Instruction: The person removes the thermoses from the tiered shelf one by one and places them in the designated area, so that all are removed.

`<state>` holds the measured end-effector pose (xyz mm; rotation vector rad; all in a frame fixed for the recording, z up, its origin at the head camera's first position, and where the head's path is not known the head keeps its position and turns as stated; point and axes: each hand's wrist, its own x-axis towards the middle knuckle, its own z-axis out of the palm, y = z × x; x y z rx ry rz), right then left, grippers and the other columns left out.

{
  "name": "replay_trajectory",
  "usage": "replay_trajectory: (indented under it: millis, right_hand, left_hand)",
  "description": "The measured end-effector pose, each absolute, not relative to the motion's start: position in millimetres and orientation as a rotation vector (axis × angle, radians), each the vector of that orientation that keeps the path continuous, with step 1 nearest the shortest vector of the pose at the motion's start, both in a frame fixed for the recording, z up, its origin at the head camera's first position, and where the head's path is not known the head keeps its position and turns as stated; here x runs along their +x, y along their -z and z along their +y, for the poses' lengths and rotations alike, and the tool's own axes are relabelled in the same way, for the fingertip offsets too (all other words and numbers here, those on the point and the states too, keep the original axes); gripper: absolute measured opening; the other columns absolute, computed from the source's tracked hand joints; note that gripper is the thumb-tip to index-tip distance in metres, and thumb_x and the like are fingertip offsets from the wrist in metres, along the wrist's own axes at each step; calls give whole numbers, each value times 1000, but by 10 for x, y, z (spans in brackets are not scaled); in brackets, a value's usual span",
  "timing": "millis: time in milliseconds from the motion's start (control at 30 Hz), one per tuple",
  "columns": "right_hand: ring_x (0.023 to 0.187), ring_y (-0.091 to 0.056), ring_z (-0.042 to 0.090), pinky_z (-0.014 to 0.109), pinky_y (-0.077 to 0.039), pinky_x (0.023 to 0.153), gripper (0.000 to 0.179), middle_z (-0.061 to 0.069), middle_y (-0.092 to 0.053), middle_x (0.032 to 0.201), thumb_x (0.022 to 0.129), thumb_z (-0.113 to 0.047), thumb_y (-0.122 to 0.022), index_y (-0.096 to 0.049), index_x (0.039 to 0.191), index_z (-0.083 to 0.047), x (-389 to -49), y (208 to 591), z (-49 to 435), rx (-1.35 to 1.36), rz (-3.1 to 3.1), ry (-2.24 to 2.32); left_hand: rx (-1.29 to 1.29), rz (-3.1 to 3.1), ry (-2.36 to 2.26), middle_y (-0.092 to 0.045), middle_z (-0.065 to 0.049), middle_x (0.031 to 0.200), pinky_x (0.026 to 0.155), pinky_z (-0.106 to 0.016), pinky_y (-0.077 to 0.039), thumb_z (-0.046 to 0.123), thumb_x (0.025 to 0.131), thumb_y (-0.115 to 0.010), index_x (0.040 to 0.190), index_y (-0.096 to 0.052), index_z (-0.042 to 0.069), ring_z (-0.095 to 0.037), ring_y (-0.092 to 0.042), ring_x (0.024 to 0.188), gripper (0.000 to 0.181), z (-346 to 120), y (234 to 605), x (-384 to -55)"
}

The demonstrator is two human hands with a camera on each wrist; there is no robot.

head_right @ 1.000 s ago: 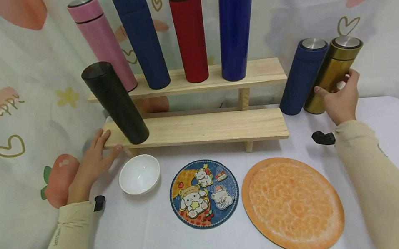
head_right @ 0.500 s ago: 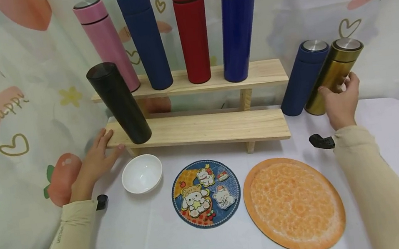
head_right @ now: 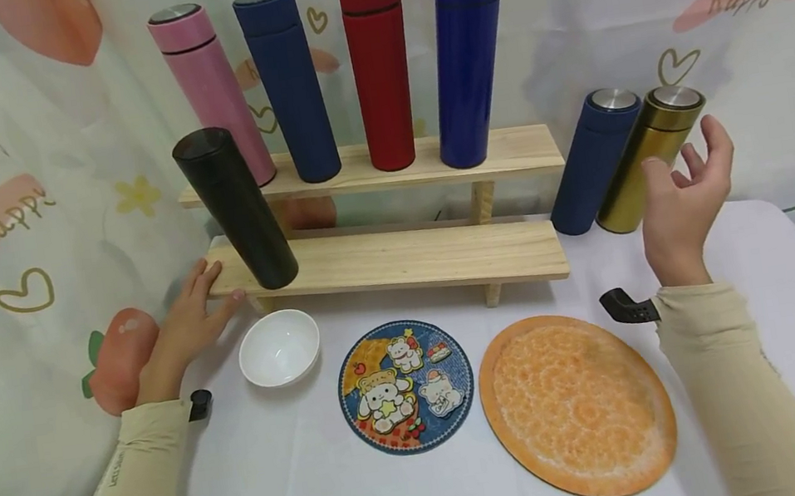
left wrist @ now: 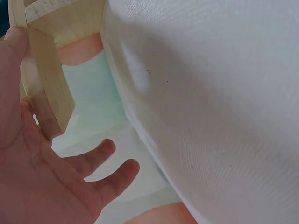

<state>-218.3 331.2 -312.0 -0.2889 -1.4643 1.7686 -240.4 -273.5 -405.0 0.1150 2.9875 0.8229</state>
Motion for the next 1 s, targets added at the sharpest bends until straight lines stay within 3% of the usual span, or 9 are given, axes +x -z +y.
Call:
replay_trajectory:
  millis: [367,700,1000]
  right_hand:
    - [142,-44,25,23,-41,109,62,10,-39,163,95,7,-61,-50,155,-3,-2021,3175,2708,-10,-1532,-1773]
    - [144,-45,39,24,-48,103,58,11,-45,160,96,6,-59,-53,154,-1,-1974,3218,2148,289,-1609,-1882]
    - [140,-49,37,23,-50,102,61,20,-42,162,99,4,-62,-47,158,2,-2030,3258,1590,456,-1752,-1931]
  left_hand:
    - [104,2989,-808,2,-8,180,120,-75,-18,74,103,-48,174,-14,18,-50,-11,160,97,-2751,4081,-2420]
    - [91,3002,-816,-1,-8,180,119,-76,-21,74,102,-50,173,-17,18,-48,-13,160,96,-2721,4066,-2427]
    - [97,3003,-810,-1,-9,180,119,-75,-21,71,104,-51,173,-16,18,-48,-13,160,94,-2743,4071,-2425]
